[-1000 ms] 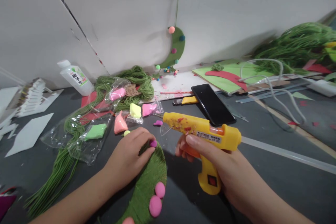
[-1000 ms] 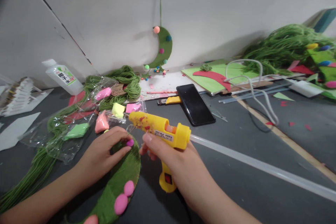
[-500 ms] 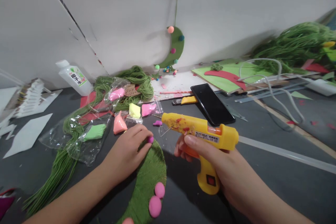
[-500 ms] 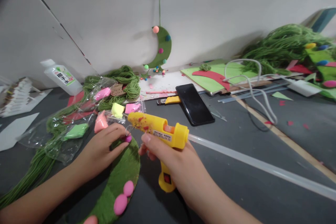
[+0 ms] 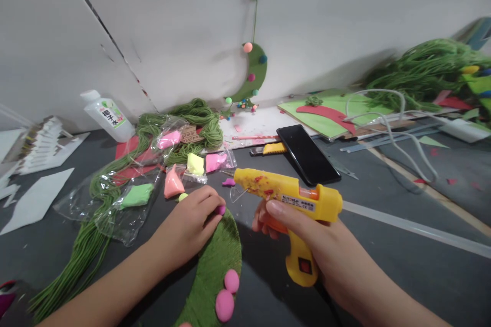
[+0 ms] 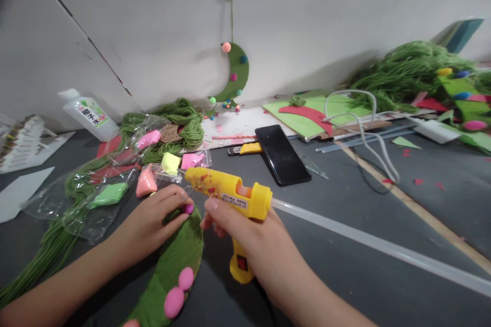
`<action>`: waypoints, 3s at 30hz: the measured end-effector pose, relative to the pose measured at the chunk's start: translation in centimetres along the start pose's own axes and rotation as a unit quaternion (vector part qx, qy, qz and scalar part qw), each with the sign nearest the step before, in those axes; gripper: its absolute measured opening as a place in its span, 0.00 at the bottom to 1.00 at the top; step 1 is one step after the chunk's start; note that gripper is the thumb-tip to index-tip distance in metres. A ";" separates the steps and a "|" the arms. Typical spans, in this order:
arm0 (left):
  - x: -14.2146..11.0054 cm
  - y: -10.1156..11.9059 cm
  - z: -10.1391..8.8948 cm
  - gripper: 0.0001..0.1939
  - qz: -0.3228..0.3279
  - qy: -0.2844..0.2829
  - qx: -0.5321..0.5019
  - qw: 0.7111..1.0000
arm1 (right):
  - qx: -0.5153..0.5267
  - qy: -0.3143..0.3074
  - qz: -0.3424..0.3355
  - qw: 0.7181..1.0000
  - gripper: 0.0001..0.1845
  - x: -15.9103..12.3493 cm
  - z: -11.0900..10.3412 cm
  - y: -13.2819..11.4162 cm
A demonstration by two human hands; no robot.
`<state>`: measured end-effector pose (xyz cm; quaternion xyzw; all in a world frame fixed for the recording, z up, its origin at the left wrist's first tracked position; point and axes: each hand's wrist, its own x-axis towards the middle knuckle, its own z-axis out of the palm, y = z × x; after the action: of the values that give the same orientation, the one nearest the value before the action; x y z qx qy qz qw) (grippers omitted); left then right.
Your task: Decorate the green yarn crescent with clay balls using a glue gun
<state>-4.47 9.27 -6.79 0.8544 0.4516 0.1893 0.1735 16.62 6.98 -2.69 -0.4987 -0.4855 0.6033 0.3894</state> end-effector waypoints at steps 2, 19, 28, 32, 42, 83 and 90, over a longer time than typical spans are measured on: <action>0.0 0.0 -0.2 0.06 -0.003 -0.004 0.001 1.000 | -0.002 -0.002 -0.001 1.000 0.17 0.0 0.0 0.0; 0.5 0.5 0.5 0.07 -0.003 0.028 0.025 0.999 | 0.005 0.006 0.001 1.000 0.18 -0.3 0.1 -0.2; -1.8 -0.8 -1.4 0.11 -0.061 0.105 0.032 0.992 | 0.050 0.002 -0.011 0.999 0.15 -0.5 0.1 -0.7; -3.3 -0.8 -2.1 0.09 -0.071 0.105 0.041 0.991 | 0.027 -0.001 -0.005 1.000 0.17 -0.5 -0.1 -0.6; -0.7 0.5 0.2 0.10 -0.044 0.066 0.074 0.994 | 0.028 0.010 0.003 1.000 0.18 -0.2 -0.1 0.0; -4.3 1.1 0.5 0.31 -0.070 -0.063 -0.012 0.995 | 0.036 -0.006 -0.016 0.999 0.17 -0.1 -0.5 0.2; -4.1 0.9 0.8 0.30 -0.020 -0.052 0.037 0.998 | 0.045 0.007 -0.023 0.999 0.15 -0.2 -0.2 0.1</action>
<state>-5.59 5.30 -7.70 0.8600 0.4655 0.1242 0.1685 16.83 6.80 -2.70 -0.4734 -0.4671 0.6117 0.4284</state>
